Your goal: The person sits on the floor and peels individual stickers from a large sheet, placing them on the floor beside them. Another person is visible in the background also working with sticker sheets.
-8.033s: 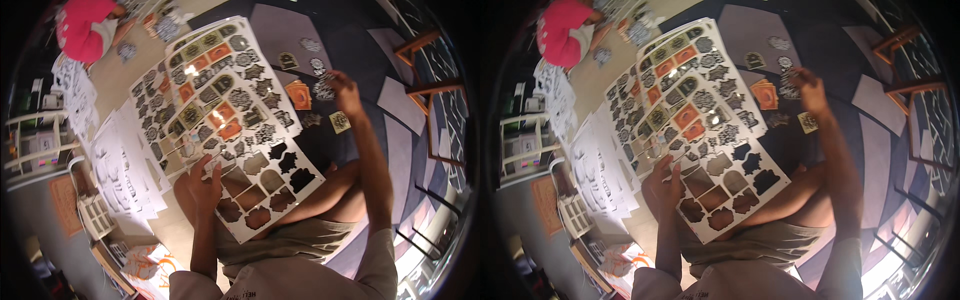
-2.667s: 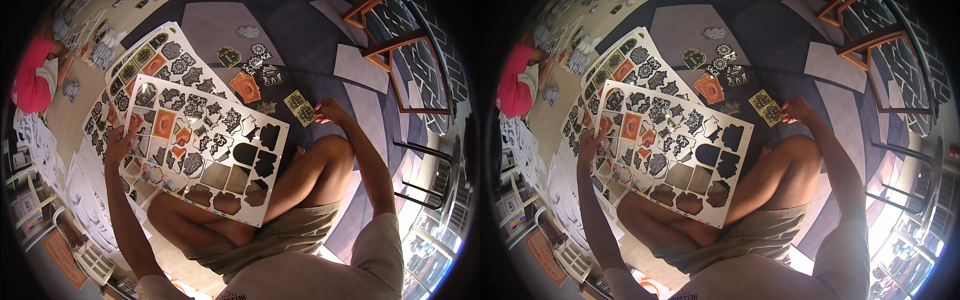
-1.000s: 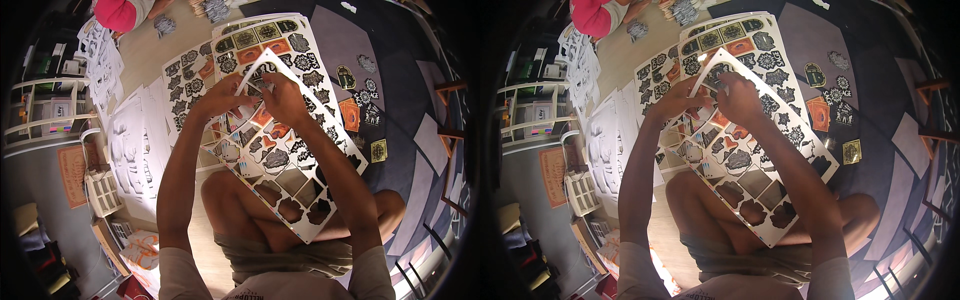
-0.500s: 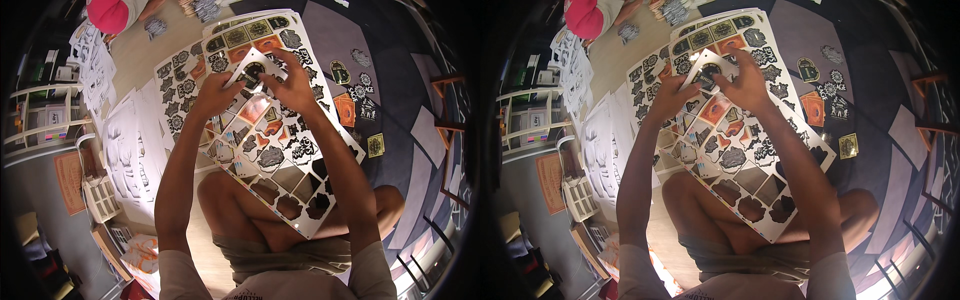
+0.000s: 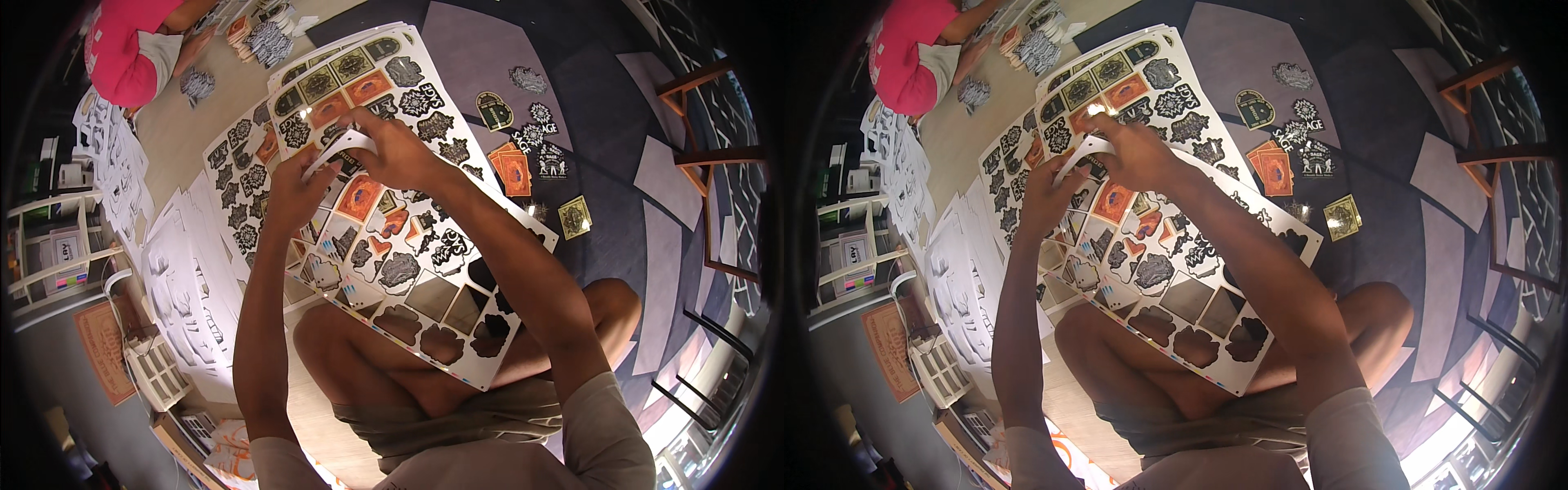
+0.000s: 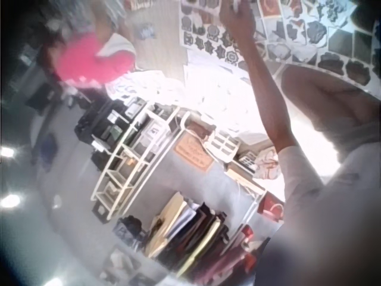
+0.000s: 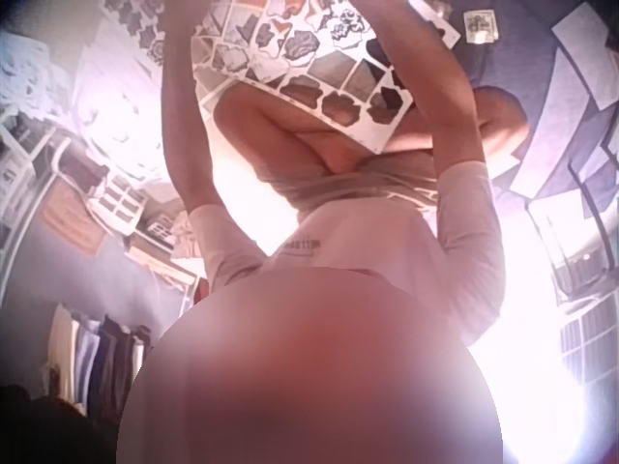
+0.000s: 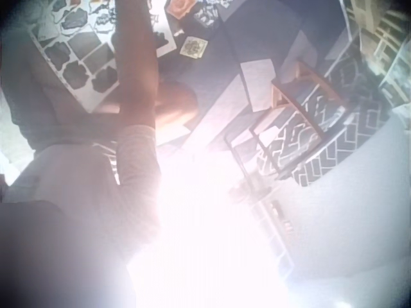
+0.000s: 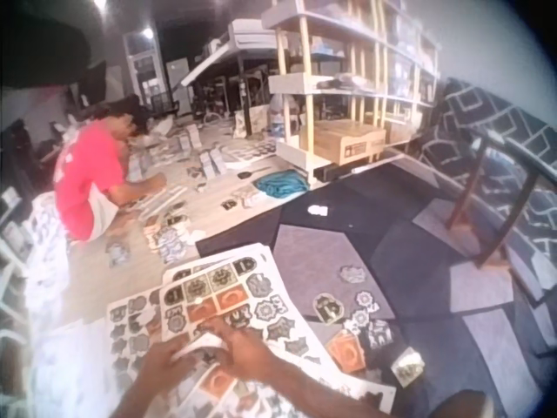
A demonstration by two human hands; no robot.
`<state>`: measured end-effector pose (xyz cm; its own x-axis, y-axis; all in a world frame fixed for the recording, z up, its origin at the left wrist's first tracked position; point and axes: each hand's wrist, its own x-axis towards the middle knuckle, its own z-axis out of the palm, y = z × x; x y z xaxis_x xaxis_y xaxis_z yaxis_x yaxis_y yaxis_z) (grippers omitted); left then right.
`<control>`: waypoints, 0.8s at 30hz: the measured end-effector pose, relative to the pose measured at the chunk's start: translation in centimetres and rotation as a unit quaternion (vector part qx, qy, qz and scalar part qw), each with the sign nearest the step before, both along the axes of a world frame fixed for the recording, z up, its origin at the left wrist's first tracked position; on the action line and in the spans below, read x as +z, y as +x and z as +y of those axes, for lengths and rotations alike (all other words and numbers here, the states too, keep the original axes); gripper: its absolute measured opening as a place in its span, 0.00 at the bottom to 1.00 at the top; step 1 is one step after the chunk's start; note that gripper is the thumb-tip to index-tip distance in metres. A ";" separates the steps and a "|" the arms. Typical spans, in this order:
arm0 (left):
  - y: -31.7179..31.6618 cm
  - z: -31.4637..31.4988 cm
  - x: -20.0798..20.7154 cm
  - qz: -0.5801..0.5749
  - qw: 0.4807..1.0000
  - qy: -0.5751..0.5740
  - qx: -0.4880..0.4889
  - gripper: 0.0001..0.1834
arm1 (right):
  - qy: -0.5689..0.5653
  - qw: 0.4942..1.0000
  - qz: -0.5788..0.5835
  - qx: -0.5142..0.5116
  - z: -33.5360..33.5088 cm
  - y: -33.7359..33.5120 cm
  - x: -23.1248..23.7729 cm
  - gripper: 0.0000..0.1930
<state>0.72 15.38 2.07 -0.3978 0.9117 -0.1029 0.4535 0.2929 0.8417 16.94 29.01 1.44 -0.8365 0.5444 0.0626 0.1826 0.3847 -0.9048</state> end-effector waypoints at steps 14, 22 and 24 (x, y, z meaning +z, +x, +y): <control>-1.4 -2.4 -2.7 0.350 0.925 0.141 0.047 0.27 | 0.030 0.956 -0.075 -0.283 12.5 12.4 -6.9 0.15; 4.1 -2.6 -7.3 0.378 0.923 -0.048 0.049 0.33 | 0.321 0.901 -0.009 -0.291 8.0 12.9 -5.7 0.21; 4.3 -2.5 -7.7 0.313 0.944 -0.078 0.063 0.33 | 0.282 0.926 0.030 -0.248 4.8 11.3 -5.4 0.19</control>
